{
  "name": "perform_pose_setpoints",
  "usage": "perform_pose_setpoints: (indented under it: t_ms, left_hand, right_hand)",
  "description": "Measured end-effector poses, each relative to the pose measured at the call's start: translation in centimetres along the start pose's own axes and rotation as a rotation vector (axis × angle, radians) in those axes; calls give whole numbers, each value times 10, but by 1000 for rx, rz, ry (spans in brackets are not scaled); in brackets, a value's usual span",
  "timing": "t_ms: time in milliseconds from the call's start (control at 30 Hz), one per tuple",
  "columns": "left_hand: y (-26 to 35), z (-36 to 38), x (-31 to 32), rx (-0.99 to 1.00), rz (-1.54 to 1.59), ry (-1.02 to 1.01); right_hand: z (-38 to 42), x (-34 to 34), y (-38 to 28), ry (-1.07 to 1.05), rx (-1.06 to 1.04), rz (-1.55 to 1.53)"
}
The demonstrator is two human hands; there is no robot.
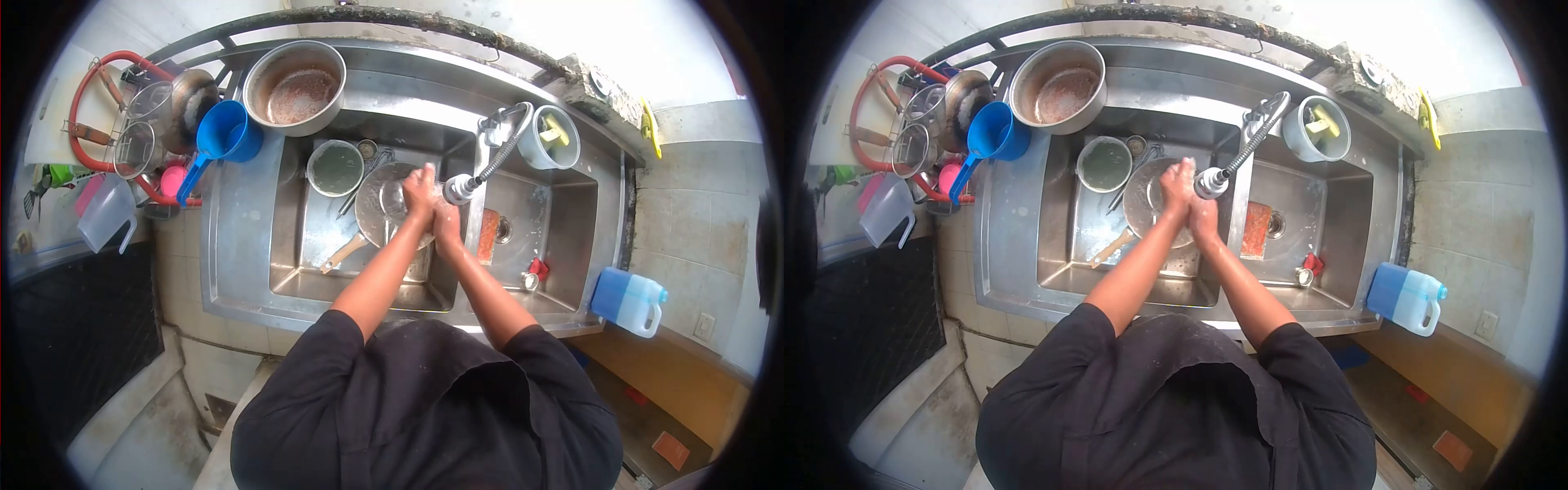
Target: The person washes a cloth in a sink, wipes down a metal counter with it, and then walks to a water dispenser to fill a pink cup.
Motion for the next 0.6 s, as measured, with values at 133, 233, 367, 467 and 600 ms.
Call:
perform_pose_setpoints:
  t_ms: [133, 233, 367, 467, 600]
  left_hand:
    - [18, 35, 7, -42, 8, -16]
    - [-16, 57, 18, 37, -324, 16]
    - [11, 18, -9, 2, -107, 82]
    - [-30, -16, -39, -245, 20, 63]
    - [1, 0, -42, -502, 611, -178]
  right_hand:
    - [-2, -7, -22, 28, -19, -14]
    - [-44, -59, 27, 108, 5, 366]
    - [-14, 3, 11, 175, 128, -267]
    - [-3, 5, -12, 55, 196, -95]
    - [-12, -35, -27, -187, 306, -427]
Point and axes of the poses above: each hand's wrist, its own z-axis away from the middle knuckle, its own x-axis out of the palm, y = z × x, the point moved 5 cm from there along -z, towards the middle knuckle, and after that the axes turned 4 degrees about -y, right-handed, at the moved point
